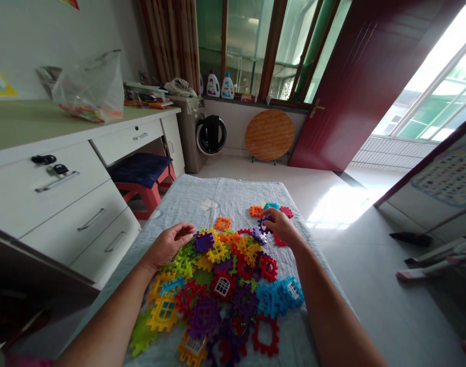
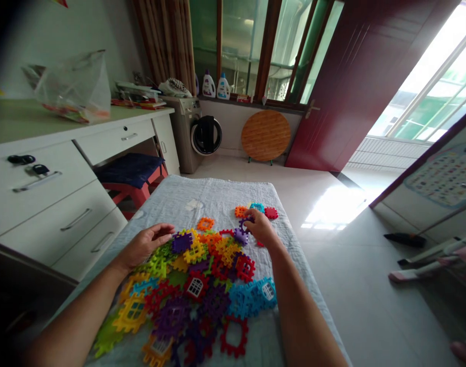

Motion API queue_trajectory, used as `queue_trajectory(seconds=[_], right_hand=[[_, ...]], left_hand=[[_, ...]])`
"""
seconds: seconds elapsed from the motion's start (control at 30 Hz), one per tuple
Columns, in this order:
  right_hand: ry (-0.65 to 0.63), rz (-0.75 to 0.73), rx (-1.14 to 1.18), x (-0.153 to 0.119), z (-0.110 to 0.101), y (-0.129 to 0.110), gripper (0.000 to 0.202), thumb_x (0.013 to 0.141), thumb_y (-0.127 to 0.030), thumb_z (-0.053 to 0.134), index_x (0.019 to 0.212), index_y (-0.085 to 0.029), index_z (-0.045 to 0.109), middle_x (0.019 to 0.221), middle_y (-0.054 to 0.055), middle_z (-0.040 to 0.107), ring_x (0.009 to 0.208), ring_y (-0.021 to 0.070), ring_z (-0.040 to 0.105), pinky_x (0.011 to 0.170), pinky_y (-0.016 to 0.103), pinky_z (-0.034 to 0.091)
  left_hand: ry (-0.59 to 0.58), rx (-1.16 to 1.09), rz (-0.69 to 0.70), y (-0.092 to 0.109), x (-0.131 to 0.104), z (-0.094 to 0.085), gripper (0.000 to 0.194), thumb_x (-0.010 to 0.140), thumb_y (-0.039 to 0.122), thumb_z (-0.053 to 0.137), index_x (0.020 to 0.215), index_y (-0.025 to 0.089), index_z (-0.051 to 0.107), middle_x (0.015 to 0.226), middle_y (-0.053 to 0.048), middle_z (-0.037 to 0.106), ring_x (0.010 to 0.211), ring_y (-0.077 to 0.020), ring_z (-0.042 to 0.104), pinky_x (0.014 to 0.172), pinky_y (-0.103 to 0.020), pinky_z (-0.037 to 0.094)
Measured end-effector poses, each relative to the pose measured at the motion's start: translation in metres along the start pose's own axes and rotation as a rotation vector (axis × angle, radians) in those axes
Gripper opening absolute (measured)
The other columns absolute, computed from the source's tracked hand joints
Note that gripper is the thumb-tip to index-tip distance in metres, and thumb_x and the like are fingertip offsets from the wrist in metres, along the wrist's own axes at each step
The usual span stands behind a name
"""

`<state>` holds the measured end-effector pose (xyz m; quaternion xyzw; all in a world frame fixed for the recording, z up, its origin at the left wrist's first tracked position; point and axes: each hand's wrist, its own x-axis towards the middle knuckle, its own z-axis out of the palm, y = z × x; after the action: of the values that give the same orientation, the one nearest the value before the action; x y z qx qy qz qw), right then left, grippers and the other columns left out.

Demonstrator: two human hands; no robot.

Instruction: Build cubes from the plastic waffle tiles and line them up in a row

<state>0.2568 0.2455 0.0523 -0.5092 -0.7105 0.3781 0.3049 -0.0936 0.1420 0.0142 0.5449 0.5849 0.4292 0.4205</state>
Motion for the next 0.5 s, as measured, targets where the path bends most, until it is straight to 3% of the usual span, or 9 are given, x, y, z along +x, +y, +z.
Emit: queue_trajectory(seconds=[0.1,0.27,0.37,0.5], right_hand=[[-0.054,0.060,-0.114,-0.002,0.003,0.007,0.022,0.073,-0.018,0.055,0.095,-0.018,0.060,0.073,-0.001,0.061,0.056,0.0113,0.056,0.052,0.023,0.042],[-0.071,-0.084,-0.495,-0.009,0.006,-0.001,0.019,0.072,-0.019,0.061,0.091,-0.017,0.065,0.088,0.005,0.064,0.078,0.0170,0.059,0.071,0.028,0.044],[-0.083,-0.117,-0.607,-0.012,0.001,-0.005,0.022,0.074,-0.021,0.061,0.095,-0.016,0.066,0.094,0.007,0.064,0.084,0.0186,0.059,0.078,0.030,0.044],[-0.285,-0.203,-0.604,-0.015,-0.009,-0.001,0.046,0.068,-0.017,0.062,0.114,-0.018,0.061,0.114,0.009,0.061,0.098,0.0216,0.058,0.087,0.033,0.044]], left_hand=[[-0.002,0.011,0.007,-0.002,0.001,0.000,0.048,0.073,0.049,0.067,0.109,0.017,0.059,0.109,-0.009,0.068,0.106,-0.0259,0.062,0.100,-0.042,0.044],[0.005,0.015,0.012,-0.005,0.002,0.000,0.048,0.073,0.049,0.067,0.108,0.018,0.060,0.107,-0.009,0.069,0.104,-0.0256,0.063,0.098,-0.040,0.045],[0.004,0.018,0.019,-0.005,0.002,0.000,0.049,0.072,0.050,0.068,0.108,0.018,0.060,0.107,-0.009,0.069,0.104,-0.0252,0.063,0.098,-0.040,0.046],[0.005,0.030,0.014,-0.002,0.002,0.000,0.051,0.071,0.053,0.068,0.107,0.018,0.061,0.106,-0.008,0.070,0.103,-0.0251,0.064,0.097,-0.039,0.047]])
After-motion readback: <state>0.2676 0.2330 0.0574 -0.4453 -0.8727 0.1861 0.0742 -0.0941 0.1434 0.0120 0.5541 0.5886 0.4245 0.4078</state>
